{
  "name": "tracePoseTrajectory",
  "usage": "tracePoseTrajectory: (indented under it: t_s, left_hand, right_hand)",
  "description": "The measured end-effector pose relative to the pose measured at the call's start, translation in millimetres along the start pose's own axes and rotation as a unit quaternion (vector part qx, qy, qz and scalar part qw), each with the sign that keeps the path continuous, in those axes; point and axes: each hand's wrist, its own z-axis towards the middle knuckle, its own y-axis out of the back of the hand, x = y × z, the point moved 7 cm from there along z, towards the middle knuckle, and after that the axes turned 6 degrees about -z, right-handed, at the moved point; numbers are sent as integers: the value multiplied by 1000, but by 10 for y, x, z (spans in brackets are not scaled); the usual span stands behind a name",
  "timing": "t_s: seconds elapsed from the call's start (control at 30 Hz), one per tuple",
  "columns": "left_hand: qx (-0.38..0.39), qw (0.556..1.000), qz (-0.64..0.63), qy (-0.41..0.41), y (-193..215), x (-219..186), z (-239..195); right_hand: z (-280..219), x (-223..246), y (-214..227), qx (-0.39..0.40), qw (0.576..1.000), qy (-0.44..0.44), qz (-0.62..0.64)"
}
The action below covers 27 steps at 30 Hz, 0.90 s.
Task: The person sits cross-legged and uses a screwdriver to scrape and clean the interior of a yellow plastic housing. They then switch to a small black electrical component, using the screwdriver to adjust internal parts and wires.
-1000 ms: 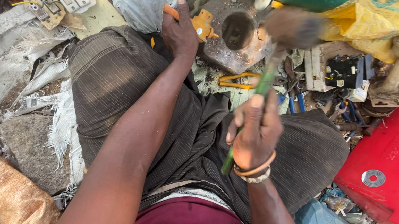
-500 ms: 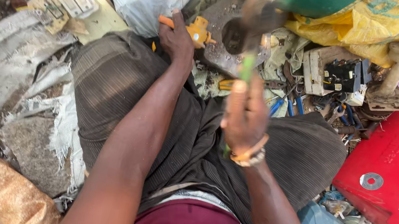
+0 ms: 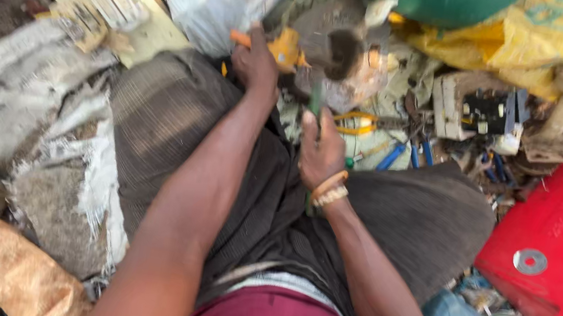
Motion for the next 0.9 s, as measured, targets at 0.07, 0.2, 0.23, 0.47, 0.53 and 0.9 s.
tracePoseTrajectory:
  t_s: [0.07,0.2,0.23,0.47,0.53,0.9]
  left_hand:
    - [-11,998,59,10,87,23,-33]
    - [19,999,9,50,30,107,-152]
    - [22,998,9,58,32,86,-116]
    - [1,1000,2,5,-16,-26,-13]
    - [-7,999,9,48,110,63,41]
    - [16,995,-23,97,36,87,-109]
  right_hand:
    - [-156,-4,162,-11,999,-30,31]
    - [-276,-7,528,-83,994,-47,45]
    - [-231,-3,465,-70,995,-41,59]
    - [-16,-24,98,0,995,60,-84]
    - [-188,37,153,-9,999,37,-13]
    - [-114,2,100,65,991,-97,60]
